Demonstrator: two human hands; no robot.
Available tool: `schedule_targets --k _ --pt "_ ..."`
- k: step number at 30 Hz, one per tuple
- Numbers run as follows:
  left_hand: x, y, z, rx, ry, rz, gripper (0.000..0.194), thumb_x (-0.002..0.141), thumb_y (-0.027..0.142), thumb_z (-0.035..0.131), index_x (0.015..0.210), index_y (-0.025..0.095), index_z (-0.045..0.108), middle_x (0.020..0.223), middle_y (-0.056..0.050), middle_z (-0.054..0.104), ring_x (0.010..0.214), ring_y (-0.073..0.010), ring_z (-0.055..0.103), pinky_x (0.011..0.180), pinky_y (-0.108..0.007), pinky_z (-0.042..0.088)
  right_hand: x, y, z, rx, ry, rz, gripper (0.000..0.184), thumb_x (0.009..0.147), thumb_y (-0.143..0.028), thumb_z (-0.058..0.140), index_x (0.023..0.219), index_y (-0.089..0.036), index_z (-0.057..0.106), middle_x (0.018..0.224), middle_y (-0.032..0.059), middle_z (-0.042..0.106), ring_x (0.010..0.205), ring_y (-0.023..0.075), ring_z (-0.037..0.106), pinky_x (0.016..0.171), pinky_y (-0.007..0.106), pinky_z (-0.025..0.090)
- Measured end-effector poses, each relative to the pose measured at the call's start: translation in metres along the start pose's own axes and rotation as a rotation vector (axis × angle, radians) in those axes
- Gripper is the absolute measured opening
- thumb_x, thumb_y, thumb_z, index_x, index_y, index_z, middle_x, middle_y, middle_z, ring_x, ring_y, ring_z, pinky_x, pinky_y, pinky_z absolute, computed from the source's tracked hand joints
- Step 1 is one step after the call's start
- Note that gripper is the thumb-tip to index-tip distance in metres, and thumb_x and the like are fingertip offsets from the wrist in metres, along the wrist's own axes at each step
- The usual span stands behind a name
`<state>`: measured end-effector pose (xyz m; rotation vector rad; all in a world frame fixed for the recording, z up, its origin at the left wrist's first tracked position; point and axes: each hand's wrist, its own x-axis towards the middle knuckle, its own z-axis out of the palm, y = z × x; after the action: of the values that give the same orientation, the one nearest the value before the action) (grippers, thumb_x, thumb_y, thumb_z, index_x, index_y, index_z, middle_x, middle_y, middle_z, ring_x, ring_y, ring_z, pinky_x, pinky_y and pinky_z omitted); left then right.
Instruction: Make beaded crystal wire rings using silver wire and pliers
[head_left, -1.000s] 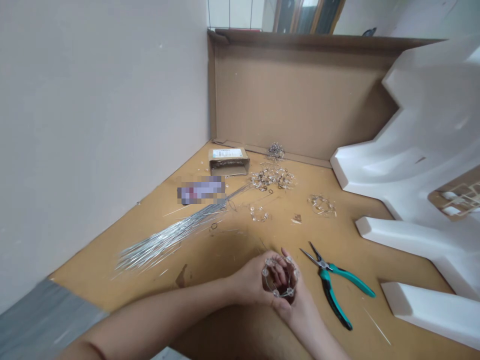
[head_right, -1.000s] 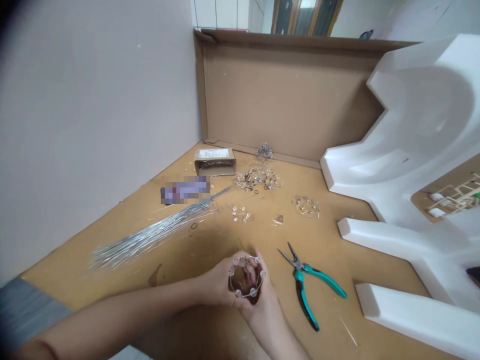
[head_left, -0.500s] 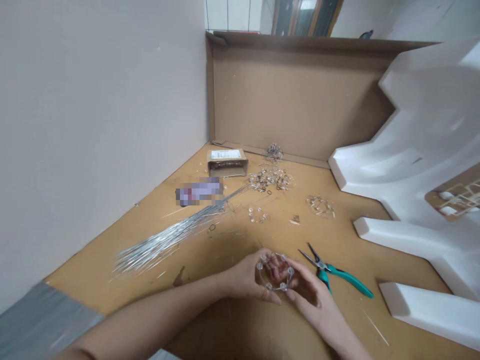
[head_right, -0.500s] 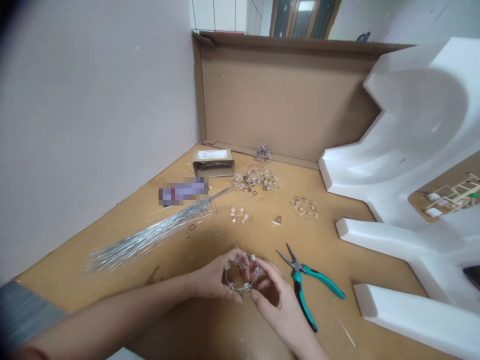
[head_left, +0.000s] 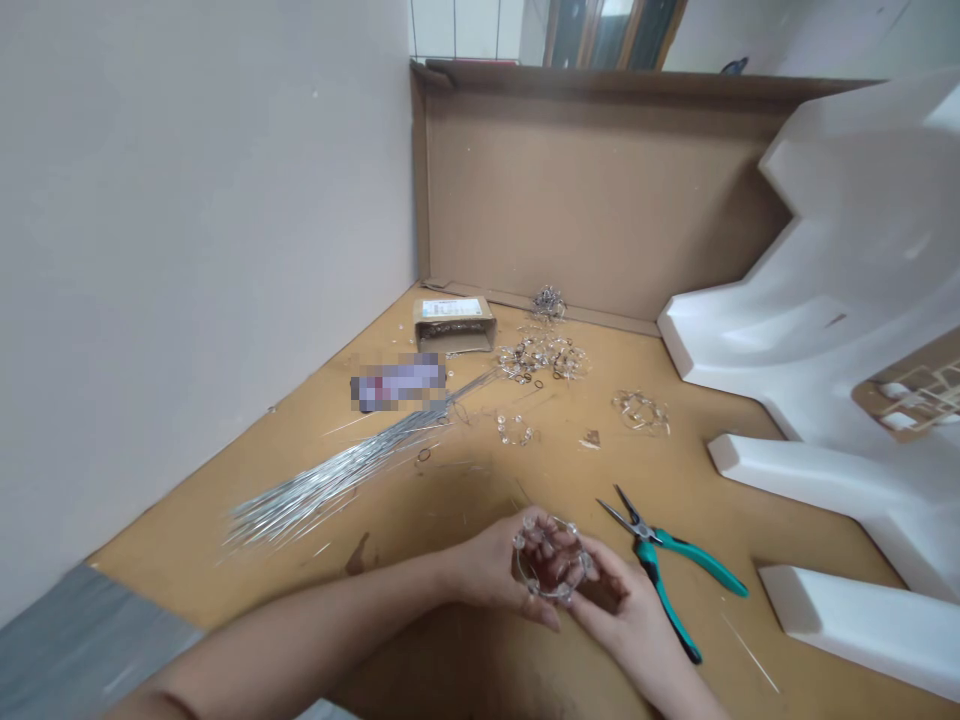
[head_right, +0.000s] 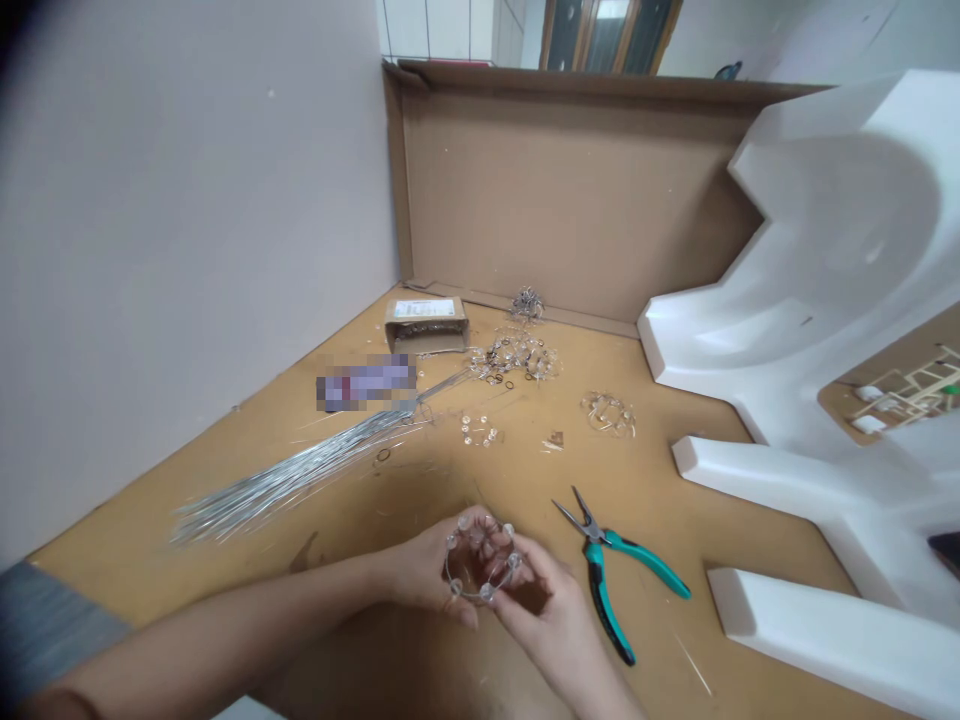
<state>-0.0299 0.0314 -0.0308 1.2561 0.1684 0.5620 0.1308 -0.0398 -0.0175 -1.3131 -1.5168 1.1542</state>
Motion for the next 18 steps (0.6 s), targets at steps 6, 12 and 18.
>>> schedule_targets --k 6,12,18 --pt "-0.002 0.004 0.005 0.074 0.098 0.032 0.069 0.042 0.027 0.082 0.096 0.018 0.039 0.089 -0.002 0.052 0.081 -0.0151 0.054 0.07 -0.027 0.043 -0.002 -0.004 -0.001 0.021 -0.034 0.002 0.032 0.074 -0.023 0.057 0.105 -0.021 0.052 0.099 0.0072 0.066 0.088 0.0193 0.063 0.083 0.032 0.048" --pt "-0.005 -0.003 -0.001 0.296 0.218 0.033 0.079 0.06 0.036 0.072 0.121 0.019 0.025 0.114 -0.012 0.047 0.102 -0.0237 0.051 0.086 -0.038 0.039 0.005 0.004 -0.001 0.054 0.153 0.035 0.033 0.071 -0.026 0.06 0.102 -0.019 0.053 0.09 0.007 0.069 0.081 0.0202 0.065 0.079 0.032 0.051" --pt "-0.005 -0.002 0.003 0.451 0.167 0.068 0.059 0.08 0.034 0.052 0.127 0.017 0.021 0.122 -0.014 0.045 0.114 -0.0234 0.043 0.098 -0.042 0.029 0.003 0.01 0.009 -0.109 0.219 0.017 0.036 0.076 -0.033 0.054 0.109 -0.02 0.047 0.095 0.0082 0.068 0.087 0.0202 0.064 0.083 0.032 0.049"
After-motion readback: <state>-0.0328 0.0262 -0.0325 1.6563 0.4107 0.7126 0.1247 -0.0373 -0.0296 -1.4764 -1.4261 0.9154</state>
